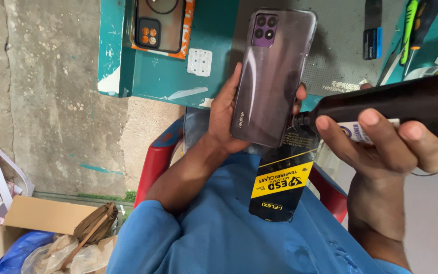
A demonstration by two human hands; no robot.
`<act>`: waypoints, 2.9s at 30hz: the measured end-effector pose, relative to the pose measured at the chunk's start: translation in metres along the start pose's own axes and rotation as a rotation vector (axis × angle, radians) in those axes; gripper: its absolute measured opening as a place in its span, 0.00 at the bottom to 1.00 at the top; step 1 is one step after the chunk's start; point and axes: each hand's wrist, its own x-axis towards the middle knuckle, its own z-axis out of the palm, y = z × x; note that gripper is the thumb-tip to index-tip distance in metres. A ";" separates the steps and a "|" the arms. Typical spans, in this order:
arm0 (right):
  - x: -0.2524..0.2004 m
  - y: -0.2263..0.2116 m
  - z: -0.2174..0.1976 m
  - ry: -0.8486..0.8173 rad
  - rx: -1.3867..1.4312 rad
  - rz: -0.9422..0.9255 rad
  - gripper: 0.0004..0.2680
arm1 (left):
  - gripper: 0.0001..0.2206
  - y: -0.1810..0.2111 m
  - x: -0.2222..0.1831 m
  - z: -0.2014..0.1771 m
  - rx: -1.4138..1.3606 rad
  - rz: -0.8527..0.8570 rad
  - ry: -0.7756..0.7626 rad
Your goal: The person removes the back cover of a smartphone, applies a liquid from a bottle to the back, and then uses a screwdriver to pry open the device and access internal components. The person continues to manipulate the internal parts with the screwdriver.
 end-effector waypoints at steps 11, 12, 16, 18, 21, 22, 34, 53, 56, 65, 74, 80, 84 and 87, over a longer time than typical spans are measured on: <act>-0.022 -0.023 0.004 -0.089 -0.043 0.217 0.12 | 0.31 0.002 0.008 -0.002 0.002 0.008 0.022; -0.021 -0.022 0.005 -0.091 -0.031 0.220 0.12 | 0.32 0.002 0.009 -0.002 -0.001 0.006 0.021; -0.019 -0.018 0.007 -0.073 -0.029 0.180 0.12 | 0.32 0.003 0.010 -0.003 0.029 0.017 0.036; -0.022 -0.019 0.006 -0.052 -0.023 0.181 0.11 | 0.32 0.003 0.010 -0.004 0.023 0.017 0.022; -0.027 -0.021 0.005 -0.047 -0.035 0.175 0.12 | 0.33 0.005 0.011 -0.004 0.028 0.010 0.027; -0.028 -0.022 0.005 -0.049 -0.043 0.170 0.12 | 0.33 0.005 0.011 -0.004 0.032 0.013 0.024; 0.001 -0.040 0.010 -0.163 0.533 0.866 0.14 | 0.33 0.008 0.010 -0.008 0.026 0.008 0.046; -0.022 -0.058 0.072 -0.095 0.711 1.447 0.29 | 0.37 0.013 0.012 -0.004 0.240 0.096 0.098; -0.006 -0.076 0.035 -0.151 0.680 1.657 0.19 | 0.37 0.015 0.009 -0.002 0.276 0.101 0.134; 0.018 -0.120 -0.022 -0.337 1.630 1.864 0.05 | 0.39 0.003 0.004 -0.005 0.327 0.049 0.147; 0.043 -0.119 -0.021 -0.111 1.466 1.874 0.06 | 0.39 -0.007 -0.002 -0.006 0.343 0.023 0.179; 0.039 -0.120 -0.020 -0.090 1.383 1.931 0.07 | 0.37 -0.013 -0.003 -0.004 0.316 -0.039 0.135; 0.037 -0.117 -0.023 -0.102 1.357 1.919 0.06 | 0.36 -0.020 -0.006 -0.002 0.416 -0.020 0.147; 0.034 -0.117 -0.024 -0.175 1.302 1.926 0.06 | 0.37 -0.023 -0.005 -0.004 0.380 -0.028 0.137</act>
